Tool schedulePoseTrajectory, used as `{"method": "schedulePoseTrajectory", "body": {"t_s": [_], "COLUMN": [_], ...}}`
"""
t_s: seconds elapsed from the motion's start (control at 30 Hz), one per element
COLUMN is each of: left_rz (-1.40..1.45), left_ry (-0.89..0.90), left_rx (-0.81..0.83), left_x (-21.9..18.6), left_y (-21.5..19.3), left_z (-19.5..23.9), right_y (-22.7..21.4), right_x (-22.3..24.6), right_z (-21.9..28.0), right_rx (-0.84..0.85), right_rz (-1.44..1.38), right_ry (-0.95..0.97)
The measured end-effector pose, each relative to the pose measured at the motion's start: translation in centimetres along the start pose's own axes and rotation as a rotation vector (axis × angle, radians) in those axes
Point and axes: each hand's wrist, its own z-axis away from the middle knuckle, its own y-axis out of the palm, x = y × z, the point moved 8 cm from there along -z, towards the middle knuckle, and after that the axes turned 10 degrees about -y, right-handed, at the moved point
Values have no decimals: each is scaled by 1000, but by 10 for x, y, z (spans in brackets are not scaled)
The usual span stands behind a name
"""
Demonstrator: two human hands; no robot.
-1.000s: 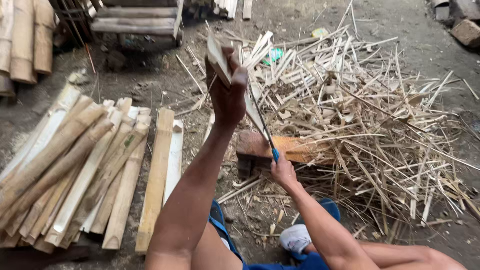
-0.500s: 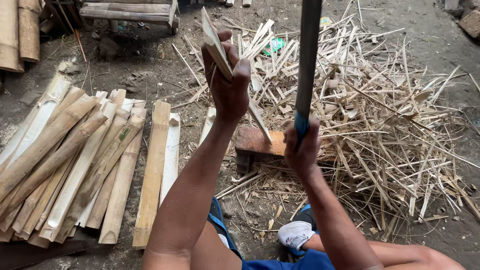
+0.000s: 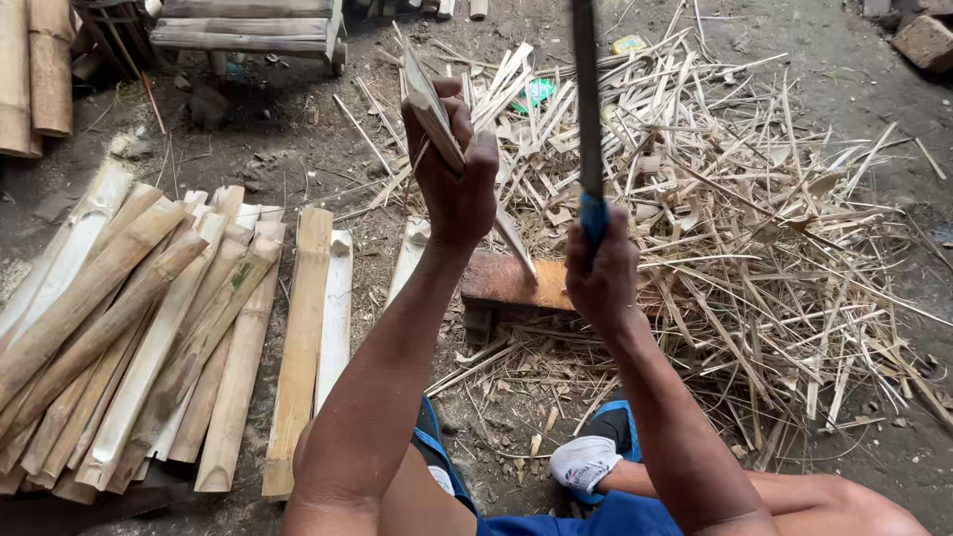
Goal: The person sits on the ground and uses a machete to split long bamboo poles into thinner strips. They repeatedly position each pole on a wooden block, strike it with the machete, and separate the resulting pieces, stacking the finished strips nearby.
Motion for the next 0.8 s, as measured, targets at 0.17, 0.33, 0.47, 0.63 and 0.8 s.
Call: {"method": "schedulePoseTrajectory", "body": {"t_s": [0.17,0.33,0.47,0.63,0.8], "left_rz": [29,73,26,132,-29], "left_ry": [26,-88,26,-139,58], "left_rx": [-39,-30,-22,-10,-12], "left_x": [-1,-13,-24,-10,-20], "left_y": [9,11,-1,-4,-18], "left_z": [3,15,6,8,19], "right_y": [70,74,57,47,58], "right_x": [-84,-118,-76,-18,-150], "right_z": [99,136,79,65,194], "right_rx": [511,705,470,-7,551], "right_rz": [389,501,248,134,462], "right_ry": [384,550,508,-187,789]}}
